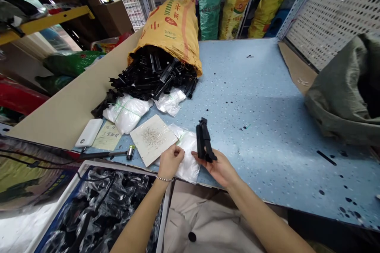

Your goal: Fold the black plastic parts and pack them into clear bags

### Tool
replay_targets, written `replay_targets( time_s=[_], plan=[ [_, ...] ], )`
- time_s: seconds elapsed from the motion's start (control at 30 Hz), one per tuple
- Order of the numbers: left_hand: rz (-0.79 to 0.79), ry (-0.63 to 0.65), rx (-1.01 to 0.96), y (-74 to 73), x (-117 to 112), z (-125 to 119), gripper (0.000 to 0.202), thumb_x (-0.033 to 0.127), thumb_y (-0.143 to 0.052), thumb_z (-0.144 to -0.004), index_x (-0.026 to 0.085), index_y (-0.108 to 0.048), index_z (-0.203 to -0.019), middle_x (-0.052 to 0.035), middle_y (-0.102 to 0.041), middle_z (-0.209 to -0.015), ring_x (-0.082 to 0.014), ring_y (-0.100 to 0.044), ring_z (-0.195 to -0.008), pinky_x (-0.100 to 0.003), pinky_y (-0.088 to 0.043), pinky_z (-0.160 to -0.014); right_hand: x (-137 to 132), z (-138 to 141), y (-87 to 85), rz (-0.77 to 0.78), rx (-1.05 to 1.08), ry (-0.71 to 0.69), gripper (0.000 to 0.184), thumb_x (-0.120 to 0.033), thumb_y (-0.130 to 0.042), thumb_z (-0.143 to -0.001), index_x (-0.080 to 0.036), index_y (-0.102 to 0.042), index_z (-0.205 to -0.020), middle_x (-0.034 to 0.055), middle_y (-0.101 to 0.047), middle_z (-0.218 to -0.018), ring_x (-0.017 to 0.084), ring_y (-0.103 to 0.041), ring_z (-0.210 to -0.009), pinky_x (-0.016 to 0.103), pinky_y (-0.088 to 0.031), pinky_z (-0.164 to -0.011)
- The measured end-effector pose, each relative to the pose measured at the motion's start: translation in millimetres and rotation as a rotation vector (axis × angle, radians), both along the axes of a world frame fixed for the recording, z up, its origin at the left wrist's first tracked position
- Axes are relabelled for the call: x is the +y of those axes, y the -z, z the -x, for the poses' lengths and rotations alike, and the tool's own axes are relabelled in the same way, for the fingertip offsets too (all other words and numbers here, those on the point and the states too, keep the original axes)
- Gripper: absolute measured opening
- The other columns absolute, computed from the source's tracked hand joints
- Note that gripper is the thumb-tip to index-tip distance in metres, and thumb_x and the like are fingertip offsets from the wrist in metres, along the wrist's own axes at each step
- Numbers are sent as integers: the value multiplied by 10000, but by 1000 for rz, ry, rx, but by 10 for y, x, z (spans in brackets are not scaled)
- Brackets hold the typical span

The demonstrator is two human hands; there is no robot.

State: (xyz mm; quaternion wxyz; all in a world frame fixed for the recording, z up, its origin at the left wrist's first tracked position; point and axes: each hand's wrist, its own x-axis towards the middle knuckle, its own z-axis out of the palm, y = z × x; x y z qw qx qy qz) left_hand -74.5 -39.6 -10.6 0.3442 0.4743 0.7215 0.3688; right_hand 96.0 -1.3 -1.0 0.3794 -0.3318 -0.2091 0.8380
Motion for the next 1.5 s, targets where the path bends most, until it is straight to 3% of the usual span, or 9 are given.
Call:
replay_targets(
  time_s=[0.1, 0.17, 0.3, 0.5, 0.7, 1.07, 1.27, 1.4, 1.5],
  plan=[
    [-72, 94, 192, -73, -44, -60, 179, 310, -619, -743, 184, -579, -863, -43, -625, -850, -188, -597, -796, -313, -474, -739, 27, -111, 42, 7, -20, 43, 290, -375, -807, -675, -153, -711, -834, 73, -723, -898, 245, -678, -940, 396, -499, -951],
    [-63, 195, 288, -99, -35, -97, 101, 277, -613, -762, 185, -604, -802, -63, -625, -867, -217, -593, -866, -345, -459, -799, 35, -181, 50, 7, -26, 54, 297, -362, -816, -665, -143, -711, -835, 83, -722, -903, 248, -682, -935, 404, -495, -956],
    [35, 243, 169, -93, 74, -29, 145, 213, -536, -808, 182, -638, -710, -40, -646, -767, -172, -600, -749, -297, -456, -737, 15, -251, 21, -14, -39, 27, 302, -369, -800, -694, -142, -713, -873, 106, -724, -941, 266, -669, -1002, 399, -490, -959],
    [147, 181, -95, -81, 139, 139, 320, 447, -605, -745, 154, -610, -618, 39, -493, -499, -98, -433, -479, -222, -343, -483, -19, -264, -68, -26, -13, -13, 270, -384, -759, -746, -159, -713, -888, 110, -733, -954, 283, -660, -1039, 423, -475, -973],
    [144, 134, -119, -66, 115, 92, 307, 435, -699, -644, 152, -598, -582, 38, -497, -528, -89, -409, -505, -207, -311, -474, 12, -179, -96, -34, -2, -54, 253, -383, -746, -752, -157, -718, -864, 101, -735, -907, 282, -669, -1008, 436, -492, -962],
    [147, 190, -151, -96, 104, 60, 274, 283, -496, -768, 138, -720, -831, 4, -561, -567, -117, -504, -527, -221, -403, -523, 25, -101, -123, -45, -4, -101, 263, -411, -729, -755, -167, -716, -853, 88, -725, -852, 278, -675, -939, 438, -520, -898],
    [35, 92, -29, -120, 63, 30, 115, 179, -523, -748, 167, -638, -740, -18, -635, -707, -143, -573, -655, -241, -459, -617, 54, 50, -55, -69, -101, -67, 264, -430, -765, -690, -196, -711, -801, 42, -724, -821, 241, -657, -885, 357, -495, -846],
    [-195, 155, 424, -307, -52, 111, 264, 39, -416, -784, 181, -639, -786, -90, -662, -998, -212, -600, -965, -349, -482, -856, 22, 103, -29, -72, -203, -27, 267, -454, -754, -690, -208, -709, -783, 6, -709, -757, 191, -632, -780, 289, -472, -743],
    [-124, 242, 706, -395, -66, 176, 365, 15, -409, -790, 176, -671, -988, -126, -617, -1181, -249, -592, -1037, -393, -493, -894, -56, 32, -84, -105, -232, 11, 263, -443, -749, -706, -213, -702, -823, -7, -689, -732, 158, -597, -679, 267, -457, -668]
  ],
)
